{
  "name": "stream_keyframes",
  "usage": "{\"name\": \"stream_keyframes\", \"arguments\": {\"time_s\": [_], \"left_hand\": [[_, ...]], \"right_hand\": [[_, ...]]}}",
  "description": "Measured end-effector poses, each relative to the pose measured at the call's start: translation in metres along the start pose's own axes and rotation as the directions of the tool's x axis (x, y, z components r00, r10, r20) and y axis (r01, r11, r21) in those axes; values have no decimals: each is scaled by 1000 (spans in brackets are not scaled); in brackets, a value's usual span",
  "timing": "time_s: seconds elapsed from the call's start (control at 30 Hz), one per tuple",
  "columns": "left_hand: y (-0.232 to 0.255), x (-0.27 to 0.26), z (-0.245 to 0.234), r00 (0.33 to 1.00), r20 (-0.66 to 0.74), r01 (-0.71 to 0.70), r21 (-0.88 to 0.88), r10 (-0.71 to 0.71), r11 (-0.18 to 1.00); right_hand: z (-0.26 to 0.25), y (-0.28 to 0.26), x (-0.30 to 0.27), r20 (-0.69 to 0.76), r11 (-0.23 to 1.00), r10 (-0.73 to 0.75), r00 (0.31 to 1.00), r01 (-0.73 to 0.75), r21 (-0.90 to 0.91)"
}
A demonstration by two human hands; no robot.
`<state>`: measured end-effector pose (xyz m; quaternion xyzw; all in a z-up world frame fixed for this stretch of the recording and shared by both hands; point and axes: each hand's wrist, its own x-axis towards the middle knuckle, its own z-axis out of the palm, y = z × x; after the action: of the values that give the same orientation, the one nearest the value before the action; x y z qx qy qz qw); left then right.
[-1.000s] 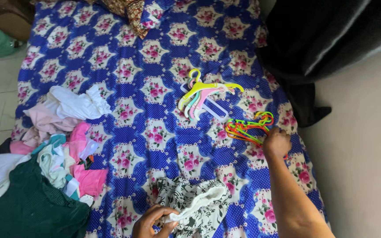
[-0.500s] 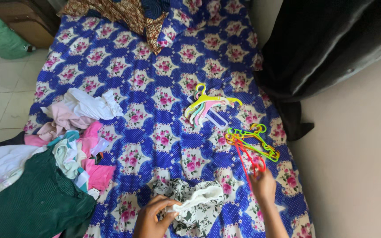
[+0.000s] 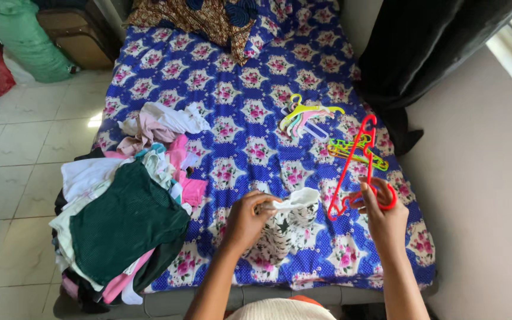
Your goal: The person picks up various clothing items from a pile on a bed, places them on plastic hangers, and hangs them in a closet. The items include a white top, denim shorts, a patterned top, and a green top.
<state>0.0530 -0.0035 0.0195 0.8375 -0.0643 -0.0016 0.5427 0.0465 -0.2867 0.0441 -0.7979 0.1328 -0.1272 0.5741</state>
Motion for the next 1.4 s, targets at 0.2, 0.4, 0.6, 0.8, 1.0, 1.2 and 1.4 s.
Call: {"name": "stream_keyframes", "arguments": {"time_s": [0.2, 0.4, 0.6, 0.8, 1.0, 1.2, 1.4], "left_hand": [[31, -27, -48, 991, -59, -118, -20, 117, 993], [77, -59, -71, 989, -55, -139, 35, 140, 990], [110, -86, -73, 994, -43, -103, -3, 103, 995], [114, -102, -69, 975, -125, -188, -5, 185, 982], [104, -115, -60, 981, -192, -28, -115, 5, 993], [81, -112, -54, 975, -223, -51, -180, 10, 982], [67, -109, -53, 963, -268, -65, -134, 27, 989]], "right_hand": [[-22, -56, -41, 194, 938, -105, 975, 33, 344], [-25, -60, -58, 418, 637, -223, 881, -193, 746], [-16, -48, -65, 503, 509, -198, 842, -350, 786], [-4, -34, -73, 542, 663, -93, 835, -354, 660], [6, -29, -94, 436, 807, -91, 895, -190, 559], [8, -21, -107, 334, 756, 49, 941, -253, 604], [2, -12, -115, 324, 864, 20, 946, -179, 470]]}}
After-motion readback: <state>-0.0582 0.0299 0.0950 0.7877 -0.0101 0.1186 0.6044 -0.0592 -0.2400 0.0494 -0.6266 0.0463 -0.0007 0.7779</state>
